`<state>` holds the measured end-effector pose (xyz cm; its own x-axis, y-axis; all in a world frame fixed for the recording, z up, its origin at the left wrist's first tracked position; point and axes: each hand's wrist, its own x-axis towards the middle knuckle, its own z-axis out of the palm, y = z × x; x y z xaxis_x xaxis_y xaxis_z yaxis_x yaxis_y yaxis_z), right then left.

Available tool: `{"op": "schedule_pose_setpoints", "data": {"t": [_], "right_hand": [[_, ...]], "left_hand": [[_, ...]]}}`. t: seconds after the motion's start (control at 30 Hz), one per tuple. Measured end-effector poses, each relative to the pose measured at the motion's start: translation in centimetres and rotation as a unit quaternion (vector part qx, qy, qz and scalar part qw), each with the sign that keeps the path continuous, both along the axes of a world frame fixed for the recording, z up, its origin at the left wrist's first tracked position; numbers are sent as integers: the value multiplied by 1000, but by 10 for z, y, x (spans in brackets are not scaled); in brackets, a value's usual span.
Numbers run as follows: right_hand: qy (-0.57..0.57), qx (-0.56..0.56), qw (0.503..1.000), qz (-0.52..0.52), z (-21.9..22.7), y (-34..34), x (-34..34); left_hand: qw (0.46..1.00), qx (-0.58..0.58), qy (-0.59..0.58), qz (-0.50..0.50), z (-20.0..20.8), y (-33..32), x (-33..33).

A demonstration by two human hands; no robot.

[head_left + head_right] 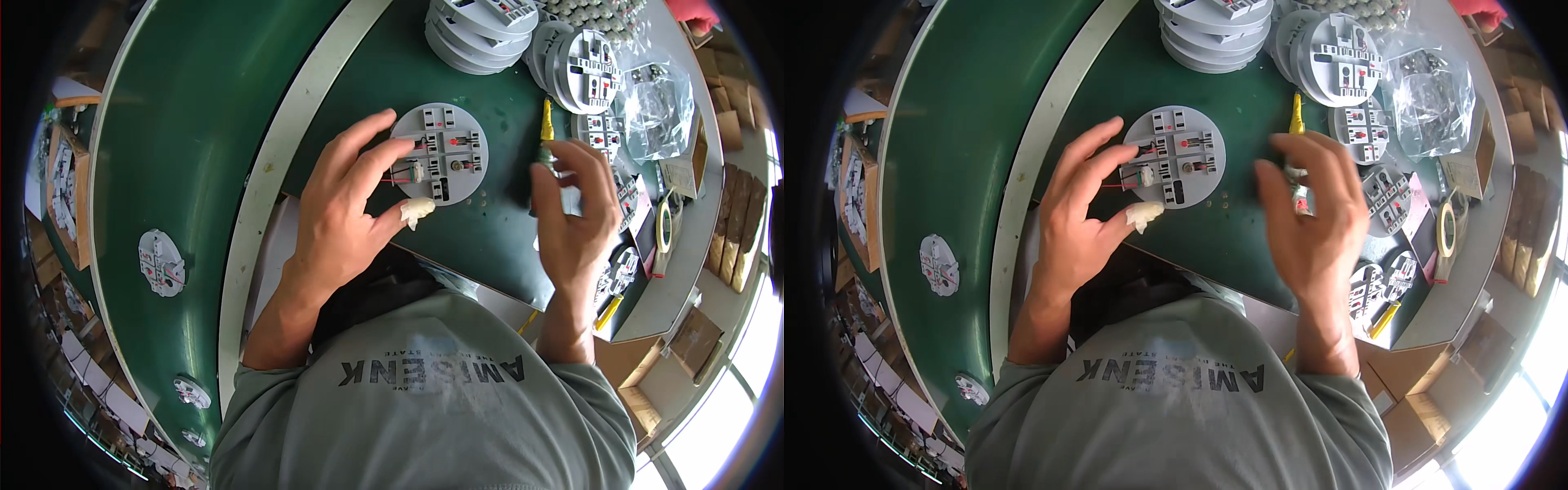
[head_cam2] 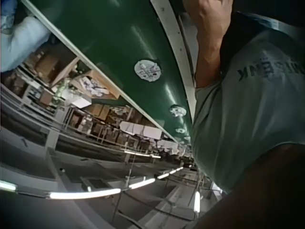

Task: Assembling circular electronic components into white plastic housings and applying adhesive from a tube.

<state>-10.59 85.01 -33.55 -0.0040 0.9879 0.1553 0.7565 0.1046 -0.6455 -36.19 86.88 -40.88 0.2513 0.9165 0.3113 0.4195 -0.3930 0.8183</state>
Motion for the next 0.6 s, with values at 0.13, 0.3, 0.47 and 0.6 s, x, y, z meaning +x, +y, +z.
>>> {"op": "schedule_pose_setpoints", "data": {"t": [0.13, 0.3, 0.47, 0.6], "right_hand": [[-143, -31, 979, -144, -11, -13, 10], [-172, -97, 966, -167, -30, -17, 17], [31, -145, 967, -209, -31, -29, 35], [281, -124, 929, -208, -21, -49, 31]], "left_hand": [[999, 5, 36, -15, -6, 3, -2], [999, 16, 35, -12, -8, 10, -1], [999, -6, 45, -13, -4, 10, -2], [998, -15, 51, -16, 2, 11, -4]]}}
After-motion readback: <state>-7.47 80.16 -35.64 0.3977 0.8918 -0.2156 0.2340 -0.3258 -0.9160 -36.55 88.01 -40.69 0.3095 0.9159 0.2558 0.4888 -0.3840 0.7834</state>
